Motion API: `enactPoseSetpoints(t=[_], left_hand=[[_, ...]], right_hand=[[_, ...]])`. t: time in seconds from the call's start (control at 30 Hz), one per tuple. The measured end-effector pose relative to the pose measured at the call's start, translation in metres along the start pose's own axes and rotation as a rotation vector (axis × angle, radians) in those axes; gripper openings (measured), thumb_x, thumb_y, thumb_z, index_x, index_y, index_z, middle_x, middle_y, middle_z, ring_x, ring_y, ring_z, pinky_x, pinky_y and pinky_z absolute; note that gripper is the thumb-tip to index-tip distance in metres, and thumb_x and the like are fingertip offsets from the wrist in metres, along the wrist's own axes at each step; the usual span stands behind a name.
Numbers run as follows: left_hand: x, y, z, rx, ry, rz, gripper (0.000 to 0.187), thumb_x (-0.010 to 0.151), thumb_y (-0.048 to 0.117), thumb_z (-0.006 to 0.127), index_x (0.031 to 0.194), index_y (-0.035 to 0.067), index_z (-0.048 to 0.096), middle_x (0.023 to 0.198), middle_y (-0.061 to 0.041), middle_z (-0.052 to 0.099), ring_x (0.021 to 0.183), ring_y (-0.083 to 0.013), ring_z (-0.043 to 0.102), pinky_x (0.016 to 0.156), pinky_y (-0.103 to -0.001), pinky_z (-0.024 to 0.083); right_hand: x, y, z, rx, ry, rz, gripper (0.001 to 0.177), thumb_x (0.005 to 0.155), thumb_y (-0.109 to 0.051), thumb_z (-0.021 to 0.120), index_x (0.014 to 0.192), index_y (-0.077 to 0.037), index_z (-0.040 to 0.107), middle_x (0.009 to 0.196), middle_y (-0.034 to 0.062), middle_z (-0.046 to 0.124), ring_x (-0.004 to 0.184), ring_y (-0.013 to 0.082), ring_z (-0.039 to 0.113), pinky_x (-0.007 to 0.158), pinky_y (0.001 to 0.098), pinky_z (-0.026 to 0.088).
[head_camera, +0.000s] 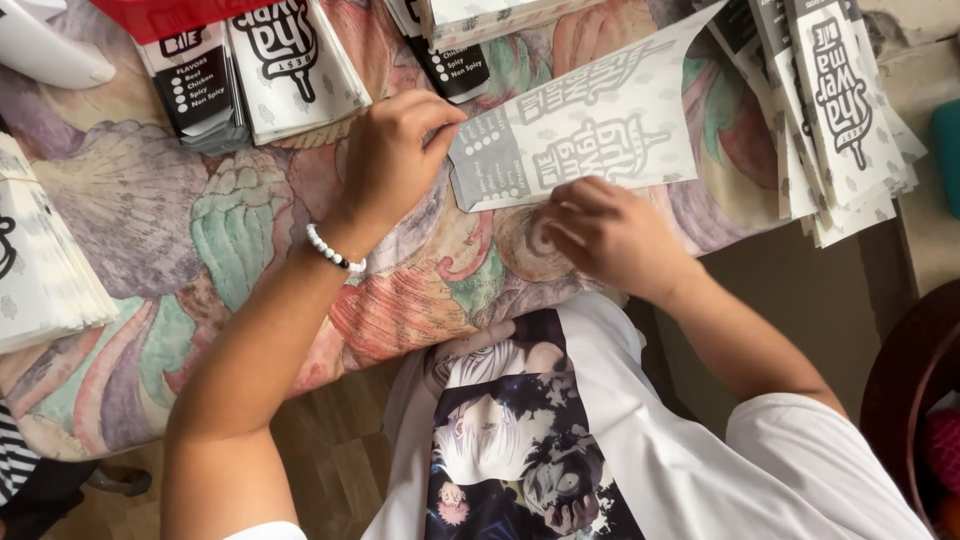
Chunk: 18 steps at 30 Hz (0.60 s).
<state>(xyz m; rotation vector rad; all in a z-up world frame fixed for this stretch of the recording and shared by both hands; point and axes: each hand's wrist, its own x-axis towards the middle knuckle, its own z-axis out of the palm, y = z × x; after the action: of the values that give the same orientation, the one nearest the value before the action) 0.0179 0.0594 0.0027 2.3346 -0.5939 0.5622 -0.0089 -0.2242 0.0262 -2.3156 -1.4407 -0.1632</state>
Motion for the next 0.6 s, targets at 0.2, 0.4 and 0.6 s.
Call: enactPoseSetpoints(t=[0.2, 0.4, 0.6], left_hand=[[-0.032, 0.008, 0.021, 0.06, -0.042, -0.119, 0.01, 0.092, 0.01, 0.072, 0.1, 0.014, 0.076, 0.103, -0.003, 0.075, 0.088, -0.0282, 0.074, 0.07, -0.04, 0.061], [-0.06, 0.029, 0.042, 0.134, -0.083, 0.047, 0.011, 0.09, 0.009, 0.07, 0.093, 0.015, 0.078, 0.099, -0.001, 0.074, 0.094, -0.0236, 0.074, 0.072, -0.035, 0.06], [-0.055, 0.034, 0.032, 0.169, -0.044, 0.164, 0.008, 0.087, 0.008, 0.071, 0.092, 0.011, 0.077, 0.1, -0.006, 0.074, 0.098, -0.0266, 0.071, 0.077, -0.038, 0.059]], right_hand=[[-0.008, -0.008, 0.03, -0.225, 0.235, -0.008, 0.017, 0.096, -0.014, 0.069, 0.107, -0.003, 0.076, 0.103, 0.0105, 0.068, 0.097, 0.0269, 0.07, 0.08, 0.0356, 0.059], [-0.008, -0.012, 0.031, -0.198, 0.301, -0.019, 0.017, 0.098, -0.01, 0.066, 0.107, 0.001, 0.076, 0.104, 0.0153, 0.069, 0.095, 0.0313, 0.071, 0.08, 0.0387, 0.058], [-0.019, -0.009, 0.037, -0.168, 0.35, -0.022, 0.01, 0.098, -0.006, 0.072, 0.097, 0.002, 0.078, 0.086, 0.0131, 0.065, 0.076, 0.0277, 0.065, 0.065, 0.0334, 0.056]])
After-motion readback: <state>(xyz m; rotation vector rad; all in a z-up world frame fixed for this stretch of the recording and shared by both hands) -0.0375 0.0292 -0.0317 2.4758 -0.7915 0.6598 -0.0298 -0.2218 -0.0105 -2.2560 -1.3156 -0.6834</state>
